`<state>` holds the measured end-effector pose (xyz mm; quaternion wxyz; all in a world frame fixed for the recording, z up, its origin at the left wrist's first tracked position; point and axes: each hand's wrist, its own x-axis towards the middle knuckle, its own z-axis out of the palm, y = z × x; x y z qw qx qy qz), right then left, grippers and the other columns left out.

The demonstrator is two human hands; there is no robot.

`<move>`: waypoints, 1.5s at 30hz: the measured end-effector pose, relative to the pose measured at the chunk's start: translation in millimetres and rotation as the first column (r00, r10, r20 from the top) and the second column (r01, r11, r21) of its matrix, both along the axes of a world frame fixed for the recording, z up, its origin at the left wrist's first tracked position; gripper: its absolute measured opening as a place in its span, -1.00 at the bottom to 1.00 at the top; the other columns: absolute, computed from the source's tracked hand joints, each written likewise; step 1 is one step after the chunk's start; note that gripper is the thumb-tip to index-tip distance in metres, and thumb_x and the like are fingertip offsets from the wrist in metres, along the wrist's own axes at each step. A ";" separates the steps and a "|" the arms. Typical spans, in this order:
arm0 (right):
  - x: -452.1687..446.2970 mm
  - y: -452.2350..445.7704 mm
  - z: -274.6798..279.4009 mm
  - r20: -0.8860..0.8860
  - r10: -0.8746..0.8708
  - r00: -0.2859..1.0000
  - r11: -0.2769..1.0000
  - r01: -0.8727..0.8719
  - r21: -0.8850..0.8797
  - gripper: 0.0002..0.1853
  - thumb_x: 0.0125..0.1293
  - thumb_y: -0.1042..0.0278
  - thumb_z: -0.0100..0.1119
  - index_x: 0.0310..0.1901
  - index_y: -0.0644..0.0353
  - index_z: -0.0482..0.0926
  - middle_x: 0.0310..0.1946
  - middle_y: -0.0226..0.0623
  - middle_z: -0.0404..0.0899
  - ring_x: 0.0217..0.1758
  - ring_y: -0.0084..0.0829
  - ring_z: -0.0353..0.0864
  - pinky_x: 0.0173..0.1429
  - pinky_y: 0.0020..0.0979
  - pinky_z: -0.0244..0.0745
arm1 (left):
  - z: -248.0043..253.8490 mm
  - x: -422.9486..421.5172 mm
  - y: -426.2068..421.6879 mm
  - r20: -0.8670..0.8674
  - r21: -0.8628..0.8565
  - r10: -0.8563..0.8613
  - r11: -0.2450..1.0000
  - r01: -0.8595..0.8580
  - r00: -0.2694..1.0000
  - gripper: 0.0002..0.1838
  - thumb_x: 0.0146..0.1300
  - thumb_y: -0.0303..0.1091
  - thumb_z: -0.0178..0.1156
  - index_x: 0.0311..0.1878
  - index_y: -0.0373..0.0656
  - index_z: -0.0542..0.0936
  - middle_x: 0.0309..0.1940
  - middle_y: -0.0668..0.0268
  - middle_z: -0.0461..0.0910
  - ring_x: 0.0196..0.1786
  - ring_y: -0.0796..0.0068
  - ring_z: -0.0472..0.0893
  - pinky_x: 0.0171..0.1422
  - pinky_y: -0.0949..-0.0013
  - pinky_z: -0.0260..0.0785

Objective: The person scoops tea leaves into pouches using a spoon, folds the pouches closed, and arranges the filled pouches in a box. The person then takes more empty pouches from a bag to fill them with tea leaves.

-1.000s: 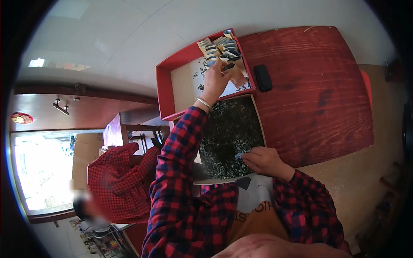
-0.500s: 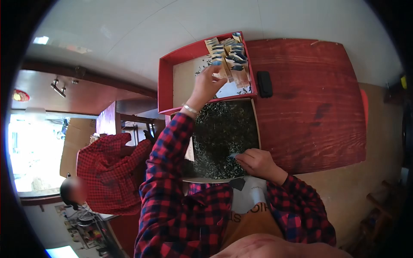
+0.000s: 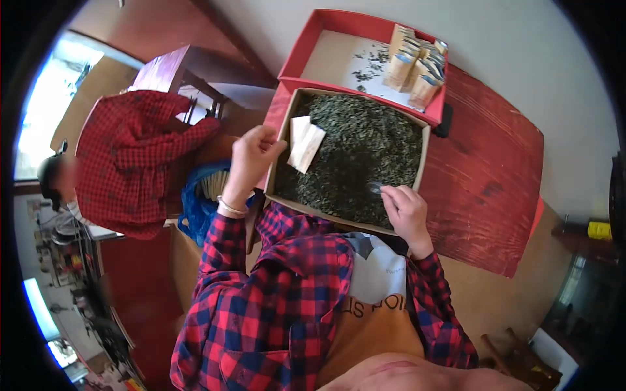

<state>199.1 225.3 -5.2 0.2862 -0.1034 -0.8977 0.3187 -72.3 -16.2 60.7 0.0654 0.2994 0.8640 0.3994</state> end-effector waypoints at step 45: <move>-78.8 -63.1 59.8 0.184 -0.053 0.981 0.588 0.180 -0.788 -0.73 0.57 0.20 0.16 -0.07 0.22 0.73 -0.45 -0.50 0.58 -0.50 -0.73 0.49 -0.41 -0.63 0.35 | -60.0 67.1 26.7 -0.036 0.297 -0.349 0.891 0.343 0.937 -0.32 -0.02 -0.51 0.57 0.23 -0.19 0.54 0.00 0.23 0.53 -0.33 0.50 0.55 -0.24 0.43 0.49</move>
